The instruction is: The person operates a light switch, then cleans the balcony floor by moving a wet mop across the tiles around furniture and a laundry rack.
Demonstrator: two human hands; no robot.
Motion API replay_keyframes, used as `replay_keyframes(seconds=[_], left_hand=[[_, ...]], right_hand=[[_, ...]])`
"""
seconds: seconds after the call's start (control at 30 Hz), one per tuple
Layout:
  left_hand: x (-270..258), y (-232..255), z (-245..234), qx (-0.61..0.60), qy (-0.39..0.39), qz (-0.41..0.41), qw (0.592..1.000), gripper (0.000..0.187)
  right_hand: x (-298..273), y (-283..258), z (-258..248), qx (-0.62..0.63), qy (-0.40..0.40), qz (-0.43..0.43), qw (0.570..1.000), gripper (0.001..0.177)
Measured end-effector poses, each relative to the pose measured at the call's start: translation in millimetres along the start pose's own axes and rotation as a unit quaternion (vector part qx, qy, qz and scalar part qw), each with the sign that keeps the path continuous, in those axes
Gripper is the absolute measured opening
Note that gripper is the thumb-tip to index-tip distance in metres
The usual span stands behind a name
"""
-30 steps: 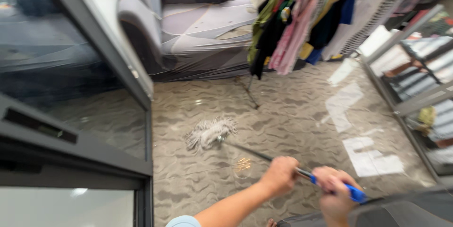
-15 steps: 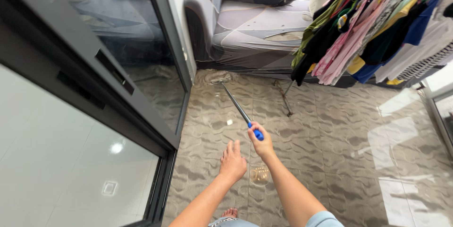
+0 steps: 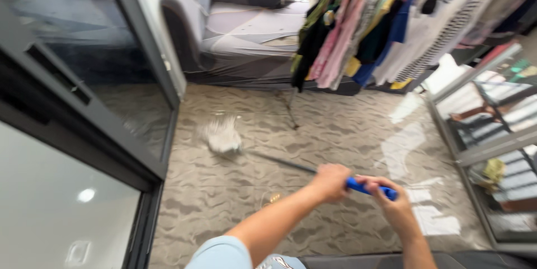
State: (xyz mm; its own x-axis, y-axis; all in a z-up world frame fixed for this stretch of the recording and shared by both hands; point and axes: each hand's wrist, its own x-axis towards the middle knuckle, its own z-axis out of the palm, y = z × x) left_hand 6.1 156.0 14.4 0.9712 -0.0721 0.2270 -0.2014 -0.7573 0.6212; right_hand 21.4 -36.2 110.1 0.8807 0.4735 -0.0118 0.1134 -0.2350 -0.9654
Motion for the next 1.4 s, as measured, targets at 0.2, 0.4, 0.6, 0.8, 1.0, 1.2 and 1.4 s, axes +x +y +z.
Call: replay_keyframes(seconds=[0.2,0.4,0.6,0.8,1.0,1.2,1.4], left_hand=[[12.6,104.6,66.8,-0.141,-0.139,0.015,0.980,0.032],[0.5,112.1,80.8,-0.165,-0.087,0.022,0.982,0.029],[-3.3,57.6,48.3,-0.120,0.006,-0.035,0.992,0.022],[-39.3,-37.6,-13.1,-0.036,0.100,-0.108,0.988,0.012],[-150.2,-102.6,-96.1,-0.001,0.256,-0.109,0.960,0.016],[-249.4,-142.5,-142.1,0.035,0.261,-0.077,0.962,0.016],[-291.4,-182.9,-164.8,-0.014,0.183,0.052,0.982,0.035]], right_hand=[[-55.7,35.5,-71.1,0.388,0.067,-0.141,0.908,0.036],[-57.6,56.5,-83.5,0.380,0.040,-0.188,0.905,0.034],[-6.6,42.3,-23.5,0.375,-0.014,-0.183,0.909,0.031],[31.3,14.9,101.7,0.341,-0.056,-0.180,0.921,0.019],[12.8,-16.6,248.1,0.158,-0.051,-0.188,0.968,0.019],[-20.3,-51.9,328.9,0.052,-0.243,-0.357,0.901,0.009],[-17.0,-71.2,366.6,0.045,-0.374,-0.425,0.823,0.021]])
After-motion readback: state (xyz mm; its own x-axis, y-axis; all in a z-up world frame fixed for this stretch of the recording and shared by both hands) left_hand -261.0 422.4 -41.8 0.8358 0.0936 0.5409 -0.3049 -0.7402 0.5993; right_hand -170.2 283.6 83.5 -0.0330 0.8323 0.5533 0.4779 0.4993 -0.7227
